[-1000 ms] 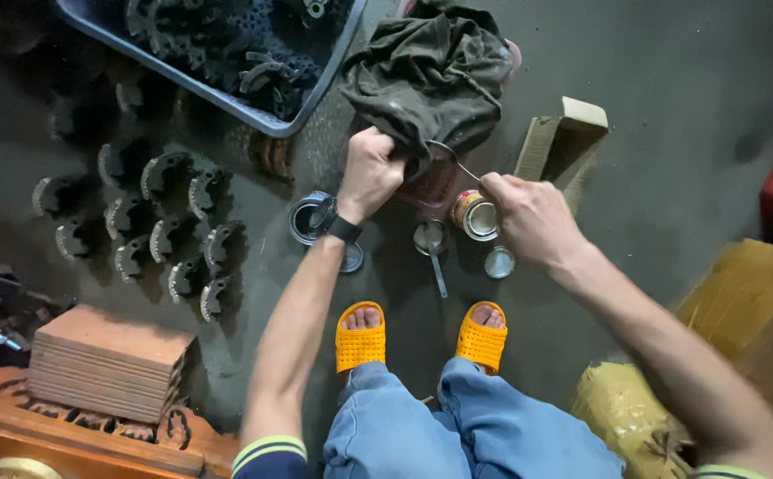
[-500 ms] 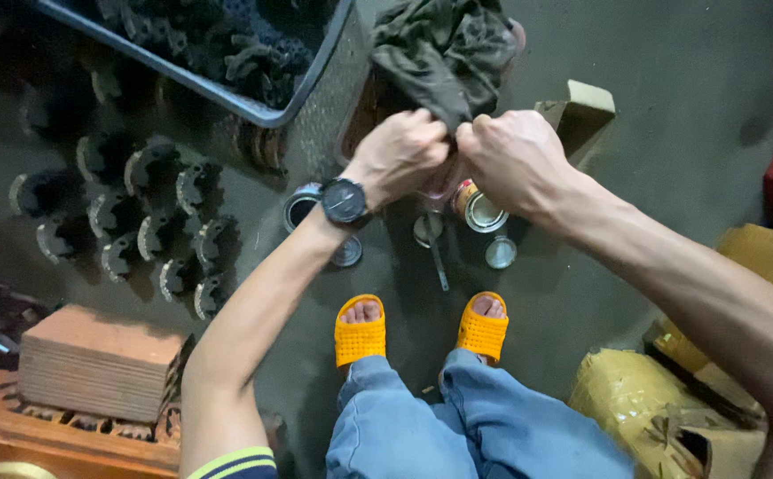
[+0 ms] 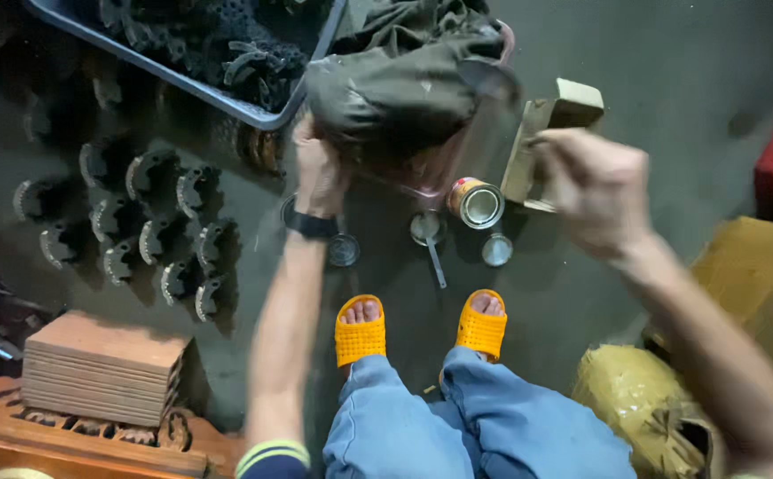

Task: The person uses a spoon to scoop a white paste from a small container into a metal lid, adds a dark substance from a cloth, and stirs the mixture by hand using the spoon.

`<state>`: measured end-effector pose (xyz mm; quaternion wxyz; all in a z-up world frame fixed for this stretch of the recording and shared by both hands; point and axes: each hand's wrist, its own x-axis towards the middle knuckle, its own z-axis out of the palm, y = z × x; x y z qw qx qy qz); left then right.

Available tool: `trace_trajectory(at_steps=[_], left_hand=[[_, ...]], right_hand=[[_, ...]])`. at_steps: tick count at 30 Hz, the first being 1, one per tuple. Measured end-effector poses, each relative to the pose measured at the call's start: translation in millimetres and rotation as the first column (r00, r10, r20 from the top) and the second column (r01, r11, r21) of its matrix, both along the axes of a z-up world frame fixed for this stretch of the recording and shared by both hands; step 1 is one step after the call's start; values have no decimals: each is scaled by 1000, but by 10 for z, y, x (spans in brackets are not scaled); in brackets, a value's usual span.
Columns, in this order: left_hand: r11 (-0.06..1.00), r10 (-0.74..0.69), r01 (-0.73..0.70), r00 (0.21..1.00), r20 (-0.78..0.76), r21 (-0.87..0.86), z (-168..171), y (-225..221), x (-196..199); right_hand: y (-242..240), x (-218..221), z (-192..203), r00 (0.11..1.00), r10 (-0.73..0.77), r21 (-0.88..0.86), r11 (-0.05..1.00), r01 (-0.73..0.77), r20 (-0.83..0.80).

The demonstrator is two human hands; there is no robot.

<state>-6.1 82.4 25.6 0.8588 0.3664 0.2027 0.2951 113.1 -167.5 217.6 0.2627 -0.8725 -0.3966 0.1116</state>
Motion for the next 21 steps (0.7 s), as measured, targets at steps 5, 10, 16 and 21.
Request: trace_trajectory(at_steps=[5, 10, 16, 21], left_hand=[[889, 21, 175, 907, -420, 422, -252, -359, -40], [893, -162, 89, 978, -130, -442, 376, -458, 212], [989, -131, 144, 951, -281, 26, 112, -463, 456], [948, -4, 198, 791, -611, 250, -213, -458, 653]], right_hand=[[511, -380, -679, 809, -211, 278, 867, 415, -548], [796, -502, -912, 587, -207, 252, 757, 603, -783], [705, -537, -1065, 935, -136, 198, 958, 208, -326], [653, -532, -956, 932, -186, 213, 942, 259, -310]])
